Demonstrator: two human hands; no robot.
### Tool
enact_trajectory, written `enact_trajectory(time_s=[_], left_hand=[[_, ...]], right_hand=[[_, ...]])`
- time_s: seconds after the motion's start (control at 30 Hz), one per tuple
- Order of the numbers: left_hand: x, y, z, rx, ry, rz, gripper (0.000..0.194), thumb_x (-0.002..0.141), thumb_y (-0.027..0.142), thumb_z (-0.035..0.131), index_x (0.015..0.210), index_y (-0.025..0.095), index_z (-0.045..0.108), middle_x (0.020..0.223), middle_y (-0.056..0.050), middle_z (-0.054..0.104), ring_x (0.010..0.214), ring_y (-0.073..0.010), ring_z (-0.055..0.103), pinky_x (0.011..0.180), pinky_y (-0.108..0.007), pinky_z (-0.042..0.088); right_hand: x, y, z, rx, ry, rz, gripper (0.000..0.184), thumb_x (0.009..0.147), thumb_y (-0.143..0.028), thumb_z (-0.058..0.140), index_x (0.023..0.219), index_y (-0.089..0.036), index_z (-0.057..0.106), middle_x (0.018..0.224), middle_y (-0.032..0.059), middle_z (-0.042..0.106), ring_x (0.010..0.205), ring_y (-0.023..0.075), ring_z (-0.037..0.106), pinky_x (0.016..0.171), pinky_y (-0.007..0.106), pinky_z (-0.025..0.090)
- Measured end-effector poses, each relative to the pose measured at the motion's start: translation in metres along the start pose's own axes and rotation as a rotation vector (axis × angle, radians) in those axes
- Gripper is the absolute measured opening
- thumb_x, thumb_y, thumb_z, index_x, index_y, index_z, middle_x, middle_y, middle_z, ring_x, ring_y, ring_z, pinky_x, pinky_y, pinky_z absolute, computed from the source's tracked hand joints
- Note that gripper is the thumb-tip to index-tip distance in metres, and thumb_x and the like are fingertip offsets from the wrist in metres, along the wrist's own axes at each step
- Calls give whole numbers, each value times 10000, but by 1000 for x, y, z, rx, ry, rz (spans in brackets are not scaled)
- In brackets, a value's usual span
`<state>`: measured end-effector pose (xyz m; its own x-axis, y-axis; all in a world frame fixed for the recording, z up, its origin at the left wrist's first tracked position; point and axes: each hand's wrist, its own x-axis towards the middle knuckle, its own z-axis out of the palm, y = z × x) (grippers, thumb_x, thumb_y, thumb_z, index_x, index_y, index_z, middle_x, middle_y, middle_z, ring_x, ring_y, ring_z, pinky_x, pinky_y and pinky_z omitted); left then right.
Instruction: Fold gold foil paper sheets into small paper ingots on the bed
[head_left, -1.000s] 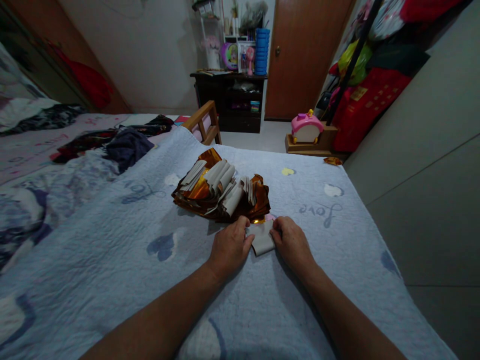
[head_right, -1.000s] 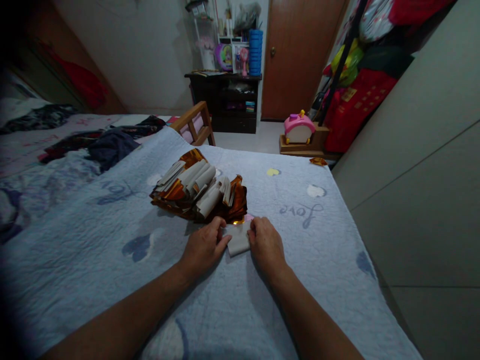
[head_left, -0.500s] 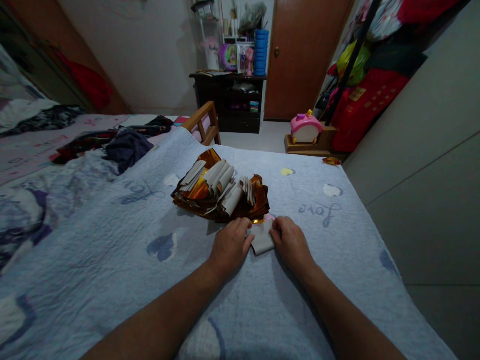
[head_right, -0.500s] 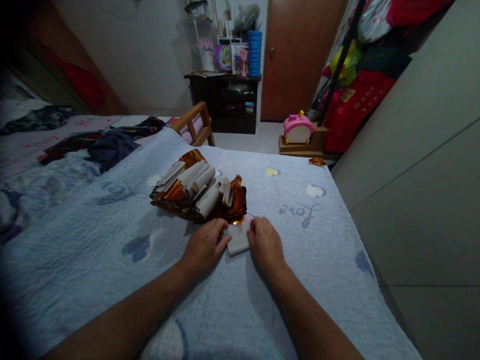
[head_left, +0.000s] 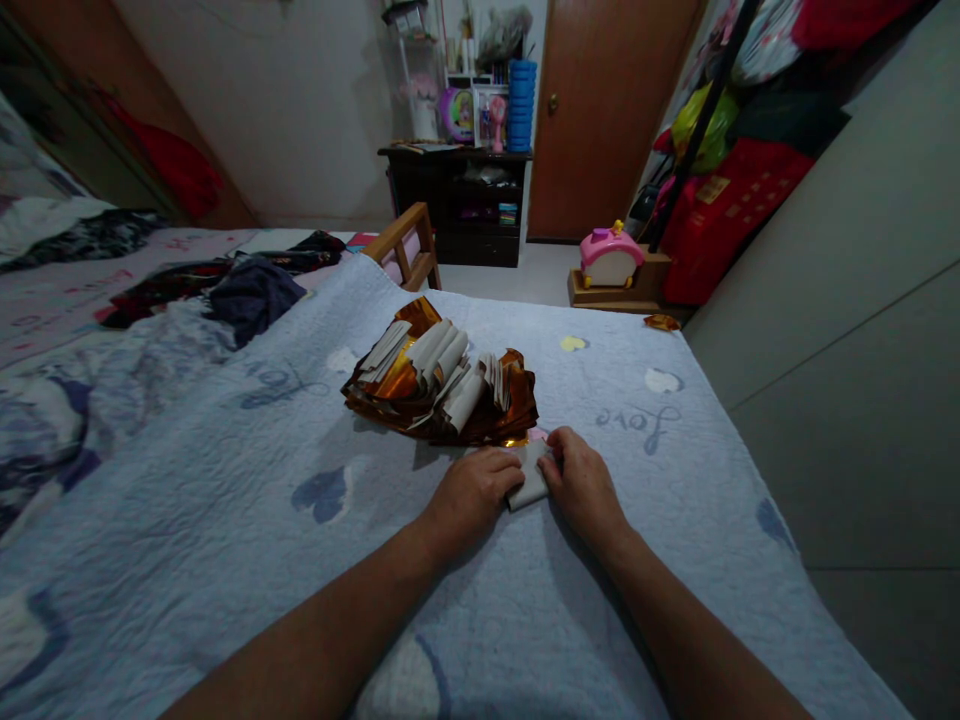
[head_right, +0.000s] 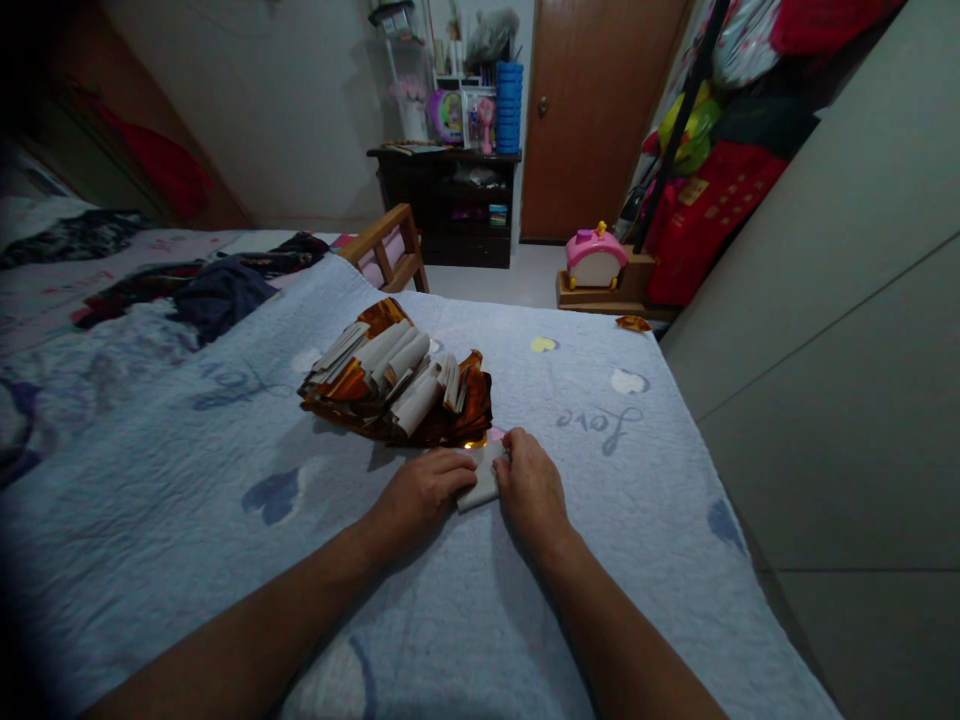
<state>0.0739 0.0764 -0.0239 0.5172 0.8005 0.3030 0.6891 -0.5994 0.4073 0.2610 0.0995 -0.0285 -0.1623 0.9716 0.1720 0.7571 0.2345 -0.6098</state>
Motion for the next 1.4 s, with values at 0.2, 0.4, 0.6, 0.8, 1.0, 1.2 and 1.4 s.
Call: enact_trajectory(time_s=[0.2, 0.4, 0.6, 0.8, 1.0, 1.2, 1.4], left_hand=[[-1, -2, 3, 5, 1, 7, 230, 900, 52, 556, 942, 196, 731, 1039, -76, 734, 1005, -209, 669, 910, -342, 541], [-1, 1, 0, 10, -3, 5, 271, 897, 38, 500, 940, 181, 726, 1045, -84, 731, 1001, -213, 669, 911, -348, 546], [-3, 18, -12, 90, -97, -17, 162, 913, 154, 535, 924, 168, 696, 1027, -98, 715, 1012, -250, 655, 907, -387, 545], [-3, 20, -8, 118, -52, -23, 255, 999, 224, 469, 891, 171, 694, 990, -86, 729, 974, -229, 666, 874, -364, 545], [-2, 15, -2, 66, -1, -66, 182, 961, 173, 523, 903, 171, 696, 1001, -83, 737, 970, -228, 668, 872, -360, 549], [-3, 18, -6, 14, -34, -114, 73, 888, 136, 606, 902, 178, 664, 1022, -85, 722, 1021, -242, 647, 912, -379, 541], [-5, 20, -8, 30, -28, -99, 108, 886, 158, 592, 968, 170, 662, 1074, -101, 711, 1045, -256, 639, 925, -393, 543]], right_hand=[[0, 0, -1, -8, -6, -6, 129, 830, -162, 497, 948, -198, 534, 880, 60, 636, 772, 210, 577, 714, 313, 420], [0, 0, 0, -19, 6, -19, 93, 823, -147, 515, 894, -205, 531, 838, 39, 617, 746, 196, 559, 683, 296, 407], [0, 5, 2, -80, 3, -81, 84, 843, -126, 555, 866, -204, 577, 873, 42, 593, 801, 195, 571, 706, 291, 421], [-1, 0, -4, -208, -43, -47, 93, 902, -162, 577, 853, -218, 632, 926, 50, 583, 831, 198, 574, 665, 280, 407], [0, -5, -8, -248, -107, -58, 104, 916, -138, 573, 865, -214, 623, 931, 61, 636, 919, 229, 592, 739, 310, 423], [-4, -8, -11, -244, -130, -111, 79, 916, -159, 571, 865, -206, 607, 954, 79, 632, 923, 232, 581, 799, 325, 440], [-13, -14, -16, -248, -145, -154, 80, 887, -208, 628, 959, -181, 608, 998, 107, 605, 956, 259, 556, 852, 358, 453]])
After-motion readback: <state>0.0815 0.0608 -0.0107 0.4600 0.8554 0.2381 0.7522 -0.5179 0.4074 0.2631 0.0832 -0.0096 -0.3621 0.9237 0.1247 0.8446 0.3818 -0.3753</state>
